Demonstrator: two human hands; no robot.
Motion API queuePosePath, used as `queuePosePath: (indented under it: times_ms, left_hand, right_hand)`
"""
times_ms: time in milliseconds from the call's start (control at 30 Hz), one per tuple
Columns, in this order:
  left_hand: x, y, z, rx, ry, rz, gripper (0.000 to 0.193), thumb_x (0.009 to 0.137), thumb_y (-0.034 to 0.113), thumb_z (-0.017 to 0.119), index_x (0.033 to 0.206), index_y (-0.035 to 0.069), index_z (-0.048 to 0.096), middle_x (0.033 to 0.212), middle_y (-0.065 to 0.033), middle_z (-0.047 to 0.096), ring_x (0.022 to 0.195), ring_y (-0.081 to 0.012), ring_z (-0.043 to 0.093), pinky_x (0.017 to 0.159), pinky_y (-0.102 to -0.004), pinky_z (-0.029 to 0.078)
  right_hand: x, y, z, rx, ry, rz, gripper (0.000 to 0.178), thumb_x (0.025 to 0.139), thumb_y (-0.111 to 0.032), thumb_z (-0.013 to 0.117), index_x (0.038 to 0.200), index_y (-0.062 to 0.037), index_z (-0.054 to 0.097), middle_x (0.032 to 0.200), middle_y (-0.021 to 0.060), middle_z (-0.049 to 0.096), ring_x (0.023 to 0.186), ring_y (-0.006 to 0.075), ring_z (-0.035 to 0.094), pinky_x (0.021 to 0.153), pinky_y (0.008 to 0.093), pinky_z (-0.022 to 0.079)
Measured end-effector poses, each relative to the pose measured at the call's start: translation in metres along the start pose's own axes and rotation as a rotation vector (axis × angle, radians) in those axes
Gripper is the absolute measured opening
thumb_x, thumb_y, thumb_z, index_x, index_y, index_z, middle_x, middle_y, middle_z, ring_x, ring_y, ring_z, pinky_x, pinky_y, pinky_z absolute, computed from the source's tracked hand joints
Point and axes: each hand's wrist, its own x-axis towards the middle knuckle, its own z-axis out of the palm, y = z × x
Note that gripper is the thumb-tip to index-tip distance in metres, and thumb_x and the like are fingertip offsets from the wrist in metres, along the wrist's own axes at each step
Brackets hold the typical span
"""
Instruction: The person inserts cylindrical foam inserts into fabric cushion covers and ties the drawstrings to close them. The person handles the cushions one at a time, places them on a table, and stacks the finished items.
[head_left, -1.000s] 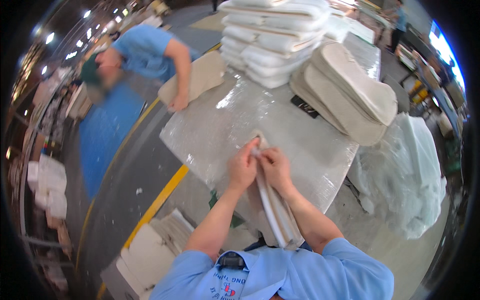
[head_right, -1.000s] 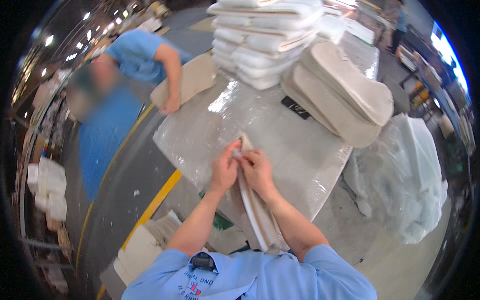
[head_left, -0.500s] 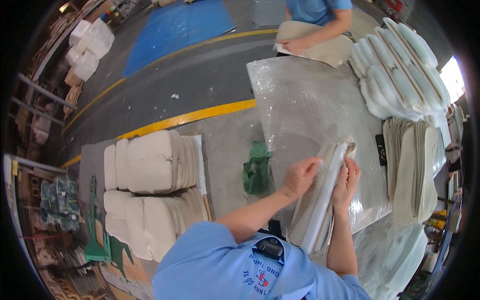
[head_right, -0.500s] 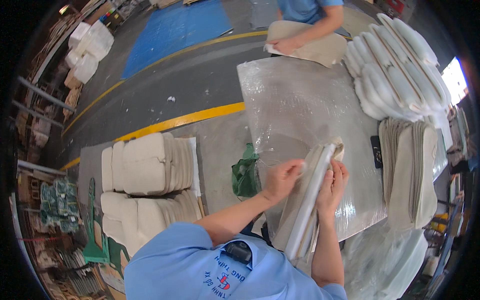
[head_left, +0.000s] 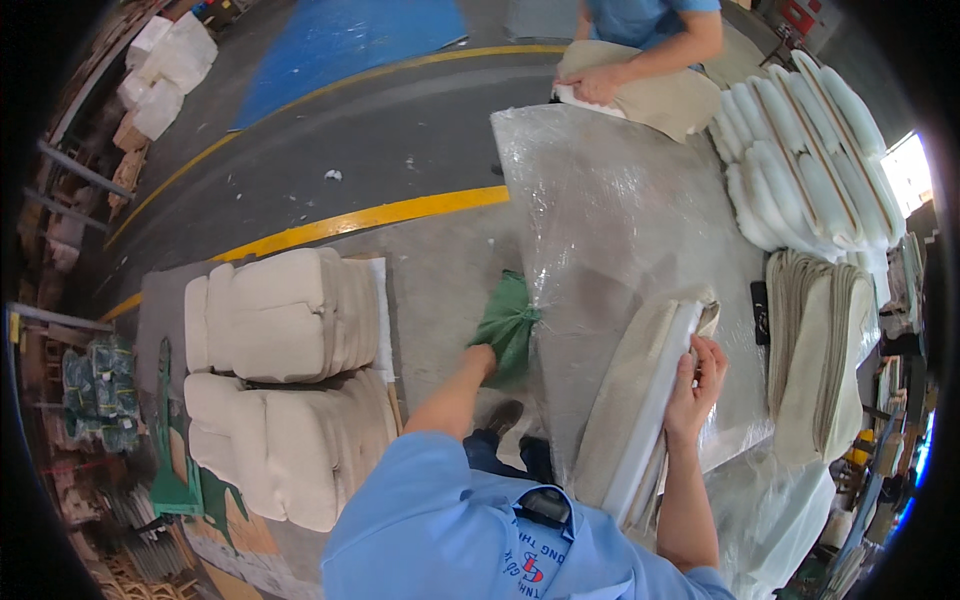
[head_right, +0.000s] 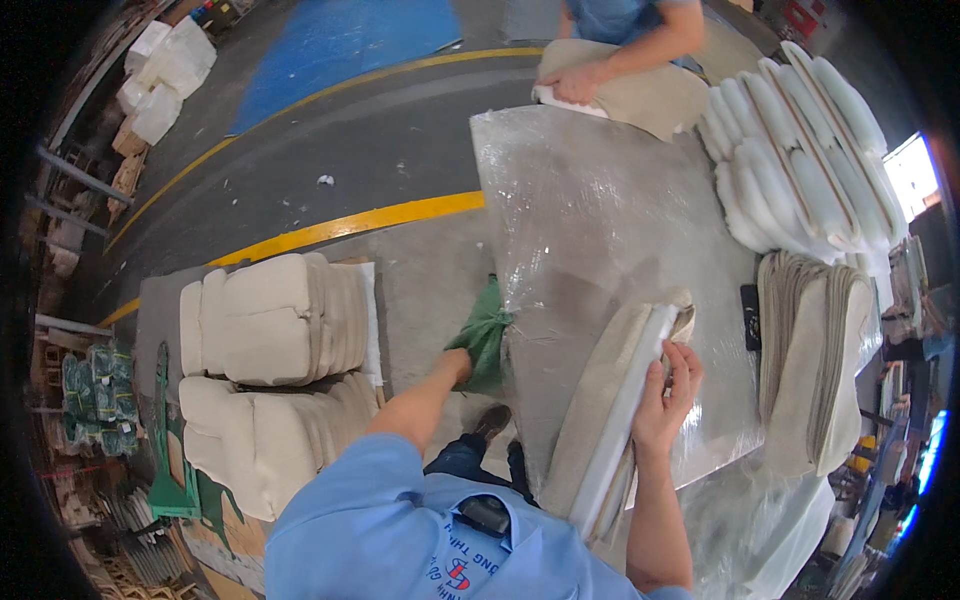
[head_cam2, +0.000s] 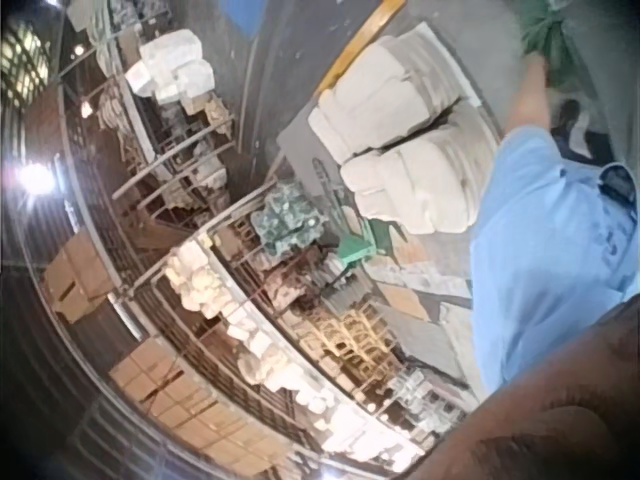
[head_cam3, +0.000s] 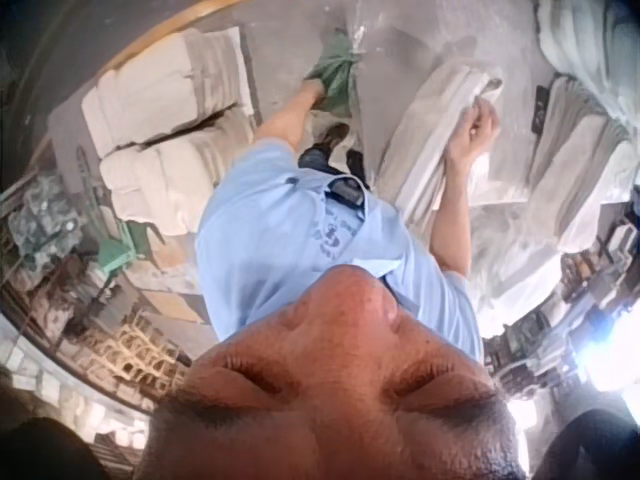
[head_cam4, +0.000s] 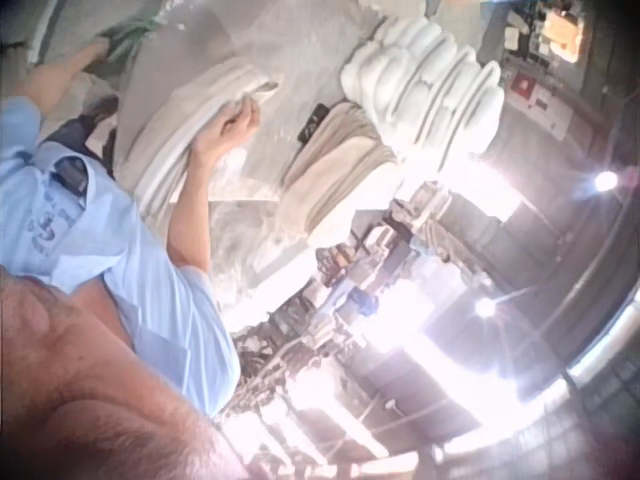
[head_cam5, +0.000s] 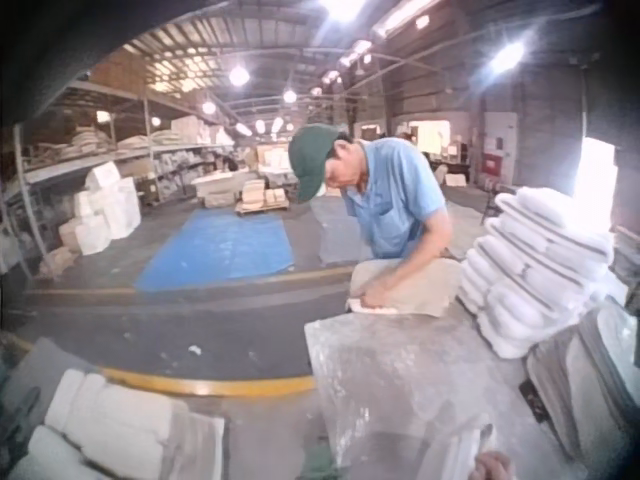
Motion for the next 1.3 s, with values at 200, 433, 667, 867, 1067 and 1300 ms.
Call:
queuePosePath:
  times_ms: [200, 433, 667, 867, 1067, 1300]
  left_hand:
    - [-0.006, -0.011, -0.041, -0.428, -0.285, -0.053, 0.034, 0.088, 0.010, 0.058, 0.116, 0.002, 0.075, 0.107, -0.0206, 0.076, 0.103, -0.0372, 0.073, 0.082, -0.0462, 0.058]
    - [-0.069, 0.003, -0.121, 0.099, 0.301, 0.216, 0.036, 0.095, 0.033, 0.066, 0.117, 0.006, 0.075, 0.105, -0.0200, 0.075, 0.101, -0.0357, 0.072, 0.088, -0.0461, 0.055]
    - [-0.119, 0.198, -0.142, -0.895, 0.200, 1.056, 0.043, 0.108, 0.023, 0.053, 0.143, -0.001, 0.056, 0.143, -0.0123, 0.061, 0.128, -0.0209, 0.058, 0.108, -0.0346, 0.044]
    - [-0.089, 0.267, -0.147, -1.229, 0.068, 0.744, 0.048, 0.110, 0.028, 0.044, 0.144, -0.003, 0.054, 0.148, -0.0191, 0.056, 0.137, -0.0280, 0.052, 0.115, -0.0365, 0.038]
    - [-0.101, 0.279, -0.126, -0.898, 0.322, 0.808, 0.045, 0.111, 0.033, 0.044, 0.139, 0.002, 0.059, 0.134, -0.0206, 0.065, 0.127, -0.0303, 0.060, 0.108, -0.0393, 0.044]
    - [-0.112, 0.280, -0.118, -0.749, 0.721, 0.788, 0.036, 0.108, 0.028, 0.045, 0.113, 0.001, 0.068, 0.100, -0.0256, 0.071, 0.094, -0.0441, 0.069, 0.080, -0.0491, 0.052]
  right_hand:
    - [0.001, -0.002, 0.002, 0.048, 0.114, 0.103, 0.038, 0.098, -0.010, 0.058, 0.136, -0.0050, 0.059, 0.134, 0.0145, 0.053, 0.107, 0.0231, 0.054, 0.093, 0.0340, 0.047]
    - [-0.004, -0.013, 0.016, 0.196, 0.248, 0.229, 0.056, 0.094, -0.009, 0.063, 0.147, -0.0036, 0.046, 0.137, 0.0180, 0.050, 0.110, 0.0300, 0.054, 0.100, 0.0407, 0.047]
    - [-0.007, -0.016, 0.015, 0.084, 0.131, 0.137, 0.050, 0.094, -0.017, 0.066, 0.141, -0.0035, 0.056, 0.140, 0.0189, 0.055, 0.127, 0.0377, 0.053, 0.108, 0.0441, 0.044]
    - [0.005, -0.019, 0.016, 0.493, -0.058, 0.219, 0.035, 0.104, -0.022, 0.055, 0.129, -0.0013, 0.068, 0.133, 0.0159, 0.064, 0.119, 0.0273, 0.060, 0.101, 0.0393, 0.048]
    - [0.085, 0.051, 0.022, 0.859, 0.026, 0.292, 0.032, 0.104, -0.020, 0.060, 0.130, -0.0017, 0.067, 0.114, 0.0062, 0.069, 0.101, 0.0158, 0.064, 0.092, 0.0327, 0.051]
    - [0.112, 0.053, 0.055, 1.427, -0.352, 0.568, 0.037, 0.098, -0.021, 0.070, 0.130, -0.0027, 0.066, 0.112, 0.0062, 0.071, 0.100, 0.0148, 0.067, 0.090, 0.0295, 0.055]
